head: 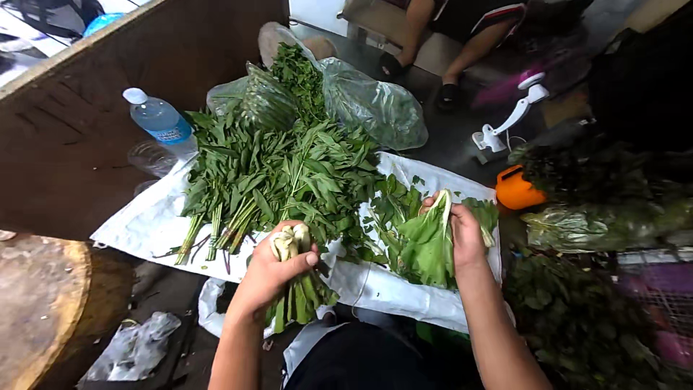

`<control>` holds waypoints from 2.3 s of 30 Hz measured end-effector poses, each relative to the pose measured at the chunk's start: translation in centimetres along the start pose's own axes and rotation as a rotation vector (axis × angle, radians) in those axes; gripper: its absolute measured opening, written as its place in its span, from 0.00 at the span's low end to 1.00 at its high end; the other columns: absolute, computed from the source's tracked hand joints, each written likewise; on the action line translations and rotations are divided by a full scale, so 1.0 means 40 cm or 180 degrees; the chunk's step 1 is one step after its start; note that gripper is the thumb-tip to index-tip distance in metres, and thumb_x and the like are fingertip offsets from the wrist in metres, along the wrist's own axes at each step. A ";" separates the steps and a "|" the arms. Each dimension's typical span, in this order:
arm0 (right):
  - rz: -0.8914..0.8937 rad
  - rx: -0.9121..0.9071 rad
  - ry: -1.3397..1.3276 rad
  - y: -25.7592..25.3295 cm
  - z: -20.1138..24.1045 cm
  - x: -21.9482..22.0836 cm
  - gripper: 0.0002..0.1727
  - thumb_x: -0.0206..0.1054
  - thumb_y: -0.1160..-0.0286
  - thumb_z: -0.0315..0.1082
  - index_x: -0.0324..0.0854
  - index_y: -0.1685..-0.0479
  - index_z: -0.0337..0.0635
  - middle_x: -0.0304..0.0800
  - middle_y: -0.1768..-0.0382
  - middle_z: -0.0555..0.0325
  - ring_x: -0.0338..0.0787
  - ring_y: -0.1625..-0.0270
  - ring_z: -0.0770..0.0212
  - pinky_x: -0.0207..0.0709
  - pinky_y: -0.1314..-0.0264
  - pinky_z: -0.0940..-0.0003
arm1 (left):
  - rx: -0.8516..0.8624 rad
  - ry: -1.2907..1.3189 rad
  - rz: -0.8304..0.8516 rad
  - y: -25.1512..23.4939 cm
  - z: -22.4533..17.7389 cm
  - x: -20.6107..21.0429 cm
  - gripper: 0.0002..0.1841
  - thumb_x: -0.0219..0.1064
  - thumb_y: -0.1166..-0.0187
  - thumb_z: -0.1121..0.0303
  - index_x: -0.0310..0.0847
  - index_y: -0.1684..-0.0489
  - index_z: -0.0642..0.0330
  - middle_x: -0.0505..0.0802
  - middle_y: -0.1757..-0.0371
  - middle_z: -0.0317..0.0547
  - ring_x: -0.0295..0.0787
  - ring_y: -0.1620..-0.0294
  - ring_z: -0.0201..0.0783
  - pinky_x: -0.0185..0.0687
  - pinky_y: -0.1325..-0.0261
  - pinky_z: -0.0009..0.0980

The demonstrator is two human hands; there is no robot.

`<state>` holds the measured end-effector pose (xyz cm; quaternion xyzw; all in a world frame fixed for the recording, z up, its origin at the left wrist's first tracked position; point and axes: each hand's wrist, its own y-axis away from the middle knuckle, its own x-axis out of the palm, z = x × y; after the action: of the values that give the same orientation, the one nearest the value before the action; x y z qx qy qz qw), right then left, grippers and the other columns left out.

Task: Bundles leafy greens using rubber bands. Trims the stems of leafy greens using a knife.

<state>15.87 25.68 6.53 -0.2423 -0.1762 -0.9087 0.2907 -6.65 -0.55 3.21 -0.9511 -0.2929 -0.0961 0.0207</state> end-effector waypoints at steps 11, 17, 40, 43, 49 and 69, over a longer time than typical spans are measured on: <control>-0.0015 0.0362 0.0131 0.001 -0.063 -0.024 0.32 0.29 0.04 0.48 0.72 0.28 0.34 0.90 0.50 0.53 0.92 0.50 0.64 0.87 0.46 0.71 | -0.0552 0.0446 -0.0098 -0.048 0.051 0.082 0.28 0.84 0.42 0.61 0.82 0.42 0.61 0.95 0.59 0.44 0.93 0.57 0.38 0.91 0.49 0.34; 0.0659 0.0529 -0.0217 0.020 -0.076 -0.050 0.20 0.52 0.10 0.37 0.72 0.29 0.35 0.94 0.57 0.48 0.96 0.51 0.50 0.90 0.39 0.56 | -0.0694 0.0631 0.0114 -0.071 0.072 0.095 0.28 0.84 0.42 0.62 0.81 0.42 0.59 0.94 0.58 0.45 0.93 0.57 0.38 0.92 0.48 0.35; 0.0161 0.0773 0.4208 0.017 -0.103 -0.167 0.18 0.64 0.16 0.38 0.86 0.34 0.40 0.93 0.46 0.49 0.92 0.47 0.61 0.84 0.38 0.60 | -0.0318 -0.0550 -0.0666 0.104 0.155 -0.025 0.26 0.81 0.42 0.64 0.80 0.44 0.61 0.93 0.61 0.36 0.92 0.61 0.31 0.91 0.55 0.31; 0.0401 0.0904 0.4219 0.008 -0.163 -0.148 0.18 0.64 0.16 0.37 0.85 0.33 0.40 0.93 0.44 0.47 0.91 0.43 0.59 0.83 0.34 0.57 | -0.0431 -0.0586 -0.0839 0.144 0.167 -0.054 0.26 0.81 0.42 0.64 0.80 0.44 0.61 0.93 0.61 0.34 0.92 0.62 0.30 0.91 0.56 0.30; 0.1020 0.0314 0.4745 -0.043 -0.343 -0.039 0.19 0.57 0.17 0.27 0.84 0.32 0.35 0.86 0.32 0.41 0.84 0.27 0.44 0.74 0.21 0.46 | -0.0524 -0.0676 -0.0882 0.156 0.158 -0.032 0.24 0.80 0.42 0.68 0.80 0.45 0.62 0.93 0.61 0.34 0.92 0.61 0.29 0.91 0.56 0.28; -0.0037 -0.0045 0.4921 -0.155 -0.385 0.112 0.59 0.81 0.43 0.34 0.48 0.05 0.45 0.64 0.17 0.32 0.82 0.32 0.28 0.80 0.41 0.28 | -0.2055 -0.0702 0.0420 -0.093 0.290 0.102 0.22 0.77 0.33 0.67 0.84 0.40 0.62 0.93 0.52 0.49 0.91 0.52 0.41 0.88 0.43 0.44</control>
<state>3.65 21.34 -4.78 0.4602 0.0815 -0.8223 0.3247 -3.43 5.89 -7.43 -0.9301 -0.1858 -0.0789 -0.3069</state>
